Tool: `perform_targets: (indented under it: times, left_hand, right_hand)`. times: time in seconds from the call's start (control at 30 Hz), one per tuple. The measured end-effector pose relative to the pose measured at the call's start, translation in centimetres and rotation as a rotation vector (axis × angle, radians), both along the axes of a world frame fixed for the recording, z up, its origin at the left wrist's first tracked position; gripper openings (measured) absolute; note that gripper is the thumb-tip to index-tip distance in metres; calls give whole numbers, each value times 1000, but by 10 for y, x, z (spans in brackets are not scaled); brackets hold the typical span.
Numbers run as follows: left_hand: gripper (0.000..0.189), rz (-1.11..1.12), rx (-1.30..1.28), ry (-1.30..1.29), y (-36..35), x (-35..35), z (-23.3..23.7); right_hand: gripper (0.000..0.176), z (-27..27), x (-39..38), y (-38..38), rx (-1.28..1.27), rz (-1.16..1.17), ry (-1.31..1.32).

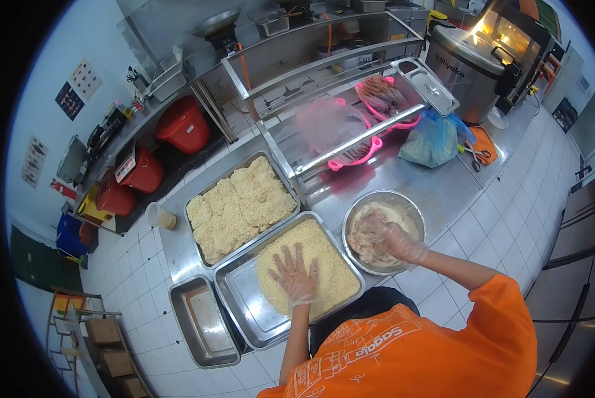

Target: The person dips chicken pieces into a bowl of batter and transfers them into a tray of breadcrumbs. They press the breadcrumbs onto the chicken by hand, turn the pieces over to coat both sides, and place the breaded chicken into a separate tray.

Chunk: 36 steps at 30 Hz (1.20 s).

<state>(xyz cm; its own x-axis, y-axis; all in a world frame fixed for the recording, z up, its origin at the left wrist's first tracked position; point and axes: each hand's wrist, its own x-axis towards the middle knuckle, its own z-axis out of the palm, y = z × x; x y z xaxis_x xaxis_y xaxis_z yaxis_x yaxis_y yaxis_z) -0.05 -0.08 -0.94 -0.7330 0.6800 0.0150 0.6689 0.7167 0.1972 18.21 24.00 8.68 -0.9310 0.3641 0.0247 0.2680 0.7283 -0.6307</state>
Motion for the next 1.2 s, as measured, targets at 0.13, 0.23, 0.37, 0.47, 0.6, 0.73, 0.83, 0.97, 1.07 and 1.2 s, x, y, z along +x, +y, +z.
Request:
perform_targets:
  times: [0.13,0.23,0.37,0.47,0.6,0.73,0.83,0.97,1.07,1.2]
  left_hand:
    - [72,7,-19,-15,1,-1,3]
    - [71,3,-15,-31,2,-1,7]
    - [71,2,-25,-41,1,0,10]
    - [71,14,-28,-38,3,0,11]
    - [71,16,-29,-31,3,-1,9]
    - [71,10,-21,-21,2,-1,4]
    - [71,8,-17,-16,1,-1,2]
    - [71,3,-19,-11,2,-1,5]
    - [71,10,-9,-27,2,-1,8]
    - [71,3,7,-17,0,-1,5]
  right_hand:
    - [43,11,-15,-8,-6,23,-266]
    - [37,-23,-17,13,4,170,-150]
    - [39,-34,-24,47,-223,219,-123]
    - [48,6,-17,54,-67,249,-152]
    - [64,52,-9,35,299,211,-281]
    - [74,7,-4,36,235,294,-240]
    - [84,-30,-2,28,553,280,-205]
    - [70,-61,-9,45,337,193,-270]
    - [60,-26,-23,43,230,124,-520]
    - [62,-39,-24,65,155,111,-249]
